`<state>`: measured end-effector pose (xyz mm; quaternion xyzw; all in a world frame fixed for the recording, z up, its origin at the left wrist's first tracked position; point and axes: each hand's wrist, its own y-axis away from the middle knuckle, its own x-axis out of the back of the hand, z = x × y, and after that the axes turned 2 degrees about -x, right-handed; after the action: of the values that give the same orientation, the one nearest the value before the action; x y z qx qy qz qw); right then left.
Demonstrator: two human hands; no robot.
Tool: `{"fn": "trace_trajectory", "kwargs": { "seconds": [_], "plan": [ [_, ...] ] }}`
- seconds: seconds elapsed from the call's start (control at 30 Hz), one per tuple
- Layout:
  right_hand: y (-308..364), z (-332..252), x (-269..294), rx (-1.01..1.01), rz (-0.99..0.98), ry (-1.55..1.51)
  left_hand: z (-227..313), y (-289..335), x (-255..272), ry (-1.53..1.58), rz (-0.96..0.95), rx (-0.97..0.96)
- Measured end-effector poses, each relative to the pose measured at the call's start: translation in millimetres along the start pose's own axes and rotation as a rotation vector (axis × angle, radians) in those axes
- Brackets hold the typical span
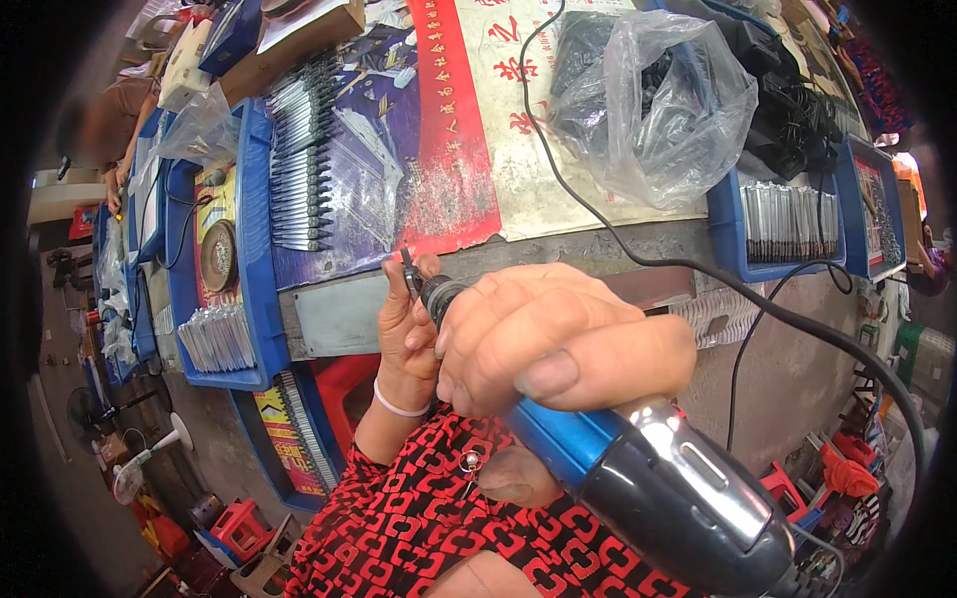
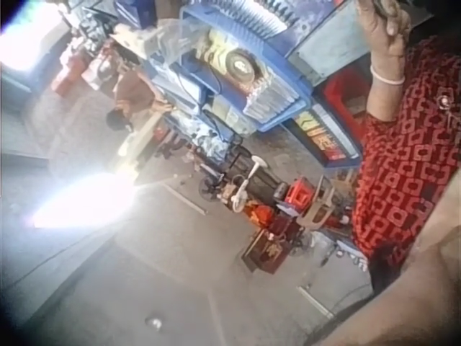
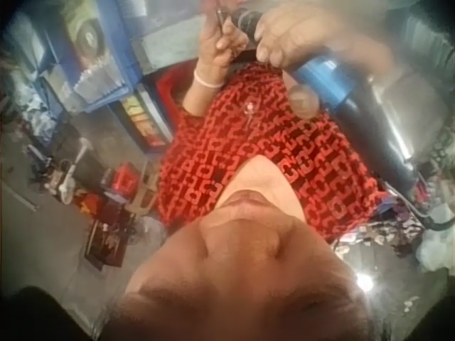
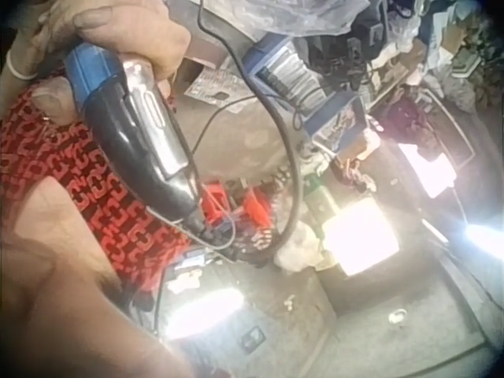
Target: The person deburrs small metal components using a handheld power deburring tool.
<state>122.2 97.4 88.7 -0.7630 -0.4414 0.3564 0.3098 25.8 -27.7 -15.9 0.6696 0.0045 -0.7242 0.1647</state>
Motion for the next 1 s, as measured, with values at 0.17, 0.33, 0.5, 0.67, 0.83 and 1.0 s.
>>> {"fn": "trace_trajectory", "kwargs": {
  "seconds": [0.17, 0.33, 0.5, 0.67, 0.83, 1.0],
  "plan": [
    [3, -1, -1, 0.003, -0.012, -0.006, -2, 2, 3, -0.010, 0.007, 0.000],
    [6, -3, -2, 0.044, -0.014, 0.007, -5, 0, 2, -0.033, -0.006, -0.017],
    [8, -11, -1, 0.057, -0.027, -0.001, -6, 4, 1, -0.029, -0.087, -0.080],
    [19, -20, 8, -0.032, -0.052, 0.088, -10, 29, 0, -0.595, 0.131, -0.316],
    [47, -16, 24, -0.185, -0.048, 0.168, -23, 64, 21, -1.033, 0.370, -0.340],
    [59, -20, 35, -0.370, -0.073, 0.020, -40, 85, 30, -0.974, 0.365, -0.268]
  ]
}}
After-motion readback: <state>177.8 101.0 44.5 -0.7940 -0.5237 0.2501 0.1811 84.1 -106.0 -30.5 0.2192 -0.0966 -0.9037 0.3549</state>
